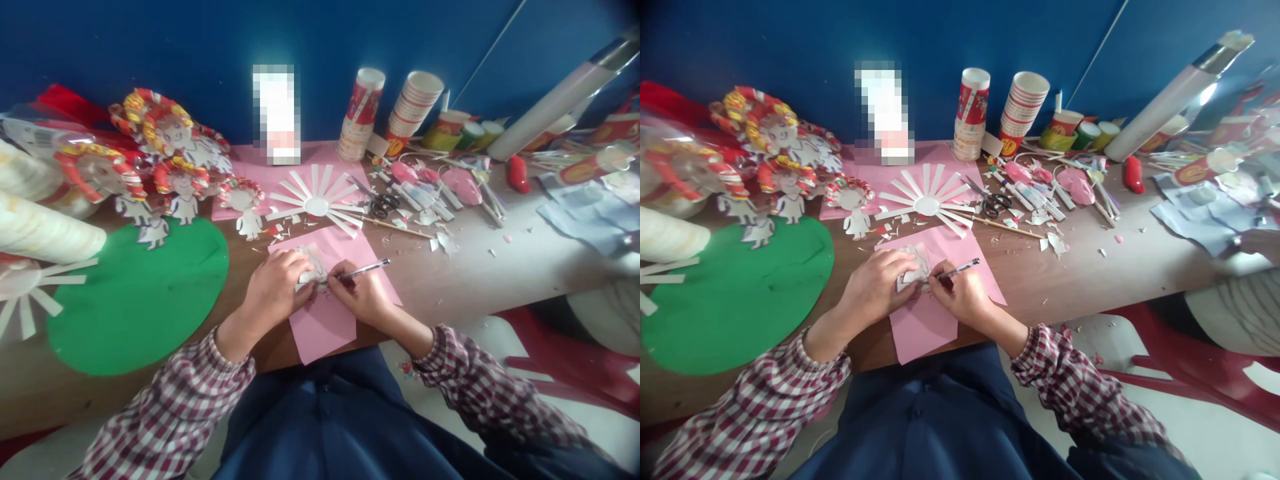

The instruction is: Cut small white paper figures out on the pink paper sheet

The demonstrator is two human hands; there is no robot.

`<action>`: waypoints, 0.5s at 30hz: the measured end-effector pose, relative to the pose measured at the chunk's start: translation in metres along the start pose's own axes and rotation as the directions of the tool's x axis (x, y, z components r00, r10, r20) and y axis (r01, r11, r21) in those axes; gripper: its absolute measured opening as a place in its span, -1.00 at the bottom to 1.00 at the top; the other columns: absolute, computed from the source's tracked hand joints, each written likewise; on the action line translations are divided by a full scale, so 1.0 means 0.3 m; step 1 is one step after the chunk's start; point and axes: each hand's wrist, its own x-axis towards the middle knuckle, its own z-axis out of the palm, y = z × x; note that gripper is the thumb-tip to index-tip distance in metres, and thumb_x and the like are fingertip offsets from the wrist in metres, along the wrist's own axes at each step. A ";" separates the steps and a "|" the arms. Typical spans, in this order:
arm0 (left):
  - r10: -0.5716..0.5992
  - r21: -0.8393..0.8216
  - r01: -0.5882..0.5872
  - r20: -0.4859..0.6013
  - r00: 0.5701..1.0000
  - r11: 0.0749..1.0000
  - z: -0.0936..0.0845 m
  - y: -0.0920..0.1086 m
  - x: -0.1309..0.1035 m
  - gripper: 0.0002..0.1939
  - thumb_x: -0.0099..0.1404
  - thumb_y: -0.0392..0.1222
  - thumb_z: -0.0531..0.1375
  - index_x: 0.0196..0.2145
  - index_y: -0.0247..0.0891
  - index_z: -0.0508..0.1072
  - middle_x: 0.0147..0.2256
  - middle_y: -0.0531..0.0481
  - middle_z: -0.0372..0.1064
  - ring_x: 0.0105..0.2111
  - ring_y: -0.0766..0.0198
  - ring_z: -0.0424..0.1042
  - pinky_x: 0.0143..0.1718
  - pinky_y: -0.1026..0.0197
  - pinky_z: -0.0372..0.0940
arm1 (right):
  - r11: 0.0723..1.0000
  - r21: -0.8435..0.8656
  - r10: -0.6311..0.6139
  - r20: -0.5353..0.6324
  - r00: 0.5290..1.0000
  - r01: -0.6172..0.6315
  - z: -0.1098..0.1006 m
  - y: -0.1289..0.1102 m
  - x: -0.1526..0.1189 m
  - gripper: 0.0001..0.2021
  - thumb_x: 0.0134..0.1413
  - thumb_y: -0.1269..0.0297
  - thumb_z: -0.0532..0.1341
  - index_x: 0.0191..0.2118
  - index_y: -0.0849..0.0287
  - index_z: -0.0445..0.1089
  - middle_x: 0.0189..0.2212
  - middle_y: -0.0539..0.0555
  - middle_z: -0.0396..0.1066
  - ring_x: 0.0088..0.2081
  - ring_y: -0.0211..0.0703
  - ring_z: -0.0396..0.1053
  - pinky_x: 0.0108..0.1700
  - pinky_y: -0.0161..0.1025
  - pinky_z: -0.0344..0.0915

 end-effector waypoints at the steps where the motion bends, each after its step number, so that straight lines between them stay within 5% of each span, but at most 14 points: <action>1: 0.000 -0.002 0.000 0.001 1.000 1.000 0.000 0.000 0.000 -0.80 0.26 -0.13 0.22 -0.16 -0.20 0.48 -0.05 -0.08 0.46 -0.03 0.04 0.40 -0.04 0.02 0.36 | 1.000 -0.005 0.003 -0.003 1.000 -0.003 -0.001 -0.001 0.000 -0.94 0.20 0.30 0.17 -0.30 0.14 0.32 -0.55 -0.05 0.37 -0.51 -0.24 0.34 -0.44 -0.32 0.22; 15: 0.004 -0.020 -0.003 0.014 1.000 1.000 -0.004 -0.001 0.004 -0.81 0.25 -0.15 0.22 -0.17 -0.17 0.48 -0.06 -0.08 0.46 -0.02 0.04 0.40 0.00 0.01 0.35 | 0.999 -0.037 0.011 0.012 1.000 -0.011 0.005 0.011 0.000 -0.95 0.19 0.29 0.18 -0.30 0.13 0.32 -0.55 -0.06 0.35 -0.54 -0.26 0.31 -0.46 -0.33 0.22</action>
